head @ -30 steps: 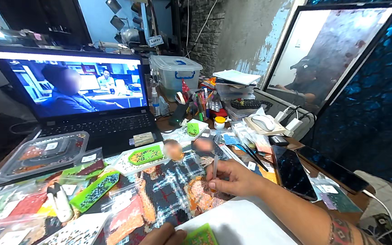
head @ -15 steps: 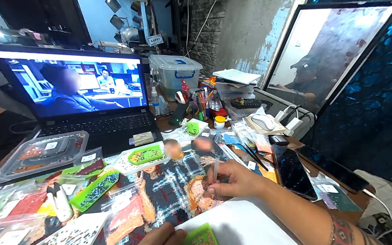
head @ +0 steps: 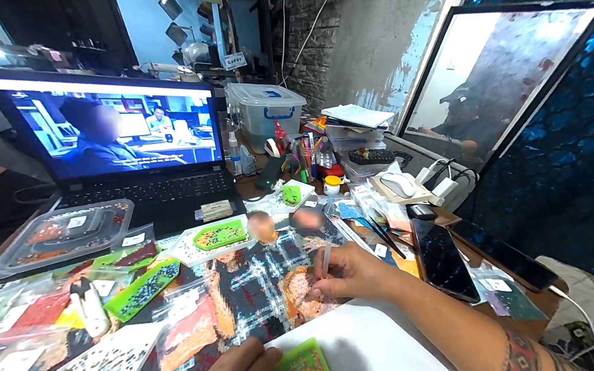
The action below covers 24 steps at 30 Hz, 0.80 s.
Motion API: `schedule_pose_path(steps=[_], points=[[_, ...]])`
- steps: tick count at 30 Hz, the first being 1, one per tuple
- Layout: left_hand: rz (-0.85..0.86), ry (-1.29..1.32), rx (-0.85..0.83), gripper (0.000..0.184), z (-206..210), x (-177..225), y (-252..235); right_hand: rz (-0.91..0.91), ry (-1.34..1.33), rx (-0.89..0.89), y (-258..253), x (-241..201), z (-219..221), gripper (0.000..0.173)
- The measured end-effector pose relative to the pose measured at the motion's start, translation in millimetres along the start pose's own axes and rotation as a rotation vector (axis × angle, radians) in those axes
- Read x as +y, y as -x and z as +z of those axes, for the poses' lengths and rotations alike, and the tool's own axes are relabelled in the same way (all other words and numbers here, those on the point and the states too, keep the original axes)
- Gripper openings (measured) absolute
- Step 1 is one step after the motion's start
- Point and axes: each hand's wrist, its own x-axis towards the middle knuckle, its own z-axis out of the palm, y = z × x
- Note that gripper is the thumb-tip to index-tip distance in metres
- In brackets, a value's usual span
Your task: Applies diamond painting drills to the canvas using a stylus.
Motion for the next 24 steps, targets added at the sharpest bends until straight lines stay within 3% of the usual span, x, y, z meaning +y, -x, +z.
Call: schedule_pose_path(steps=[12, 24], points=[[-0.001, -0.005, -0.006, 0.054, -0.2, 0.1, 0.2, -0.013, 0.009, 0.036, 1.7, -2.8, -4.2, 0.025], [0.004, -0.002, 0.003, 0.053, 0.0, 0.0, 0.7, 0.019, 0.003, -0.04, 1.9, -5.2, -4.9, 0.023]])
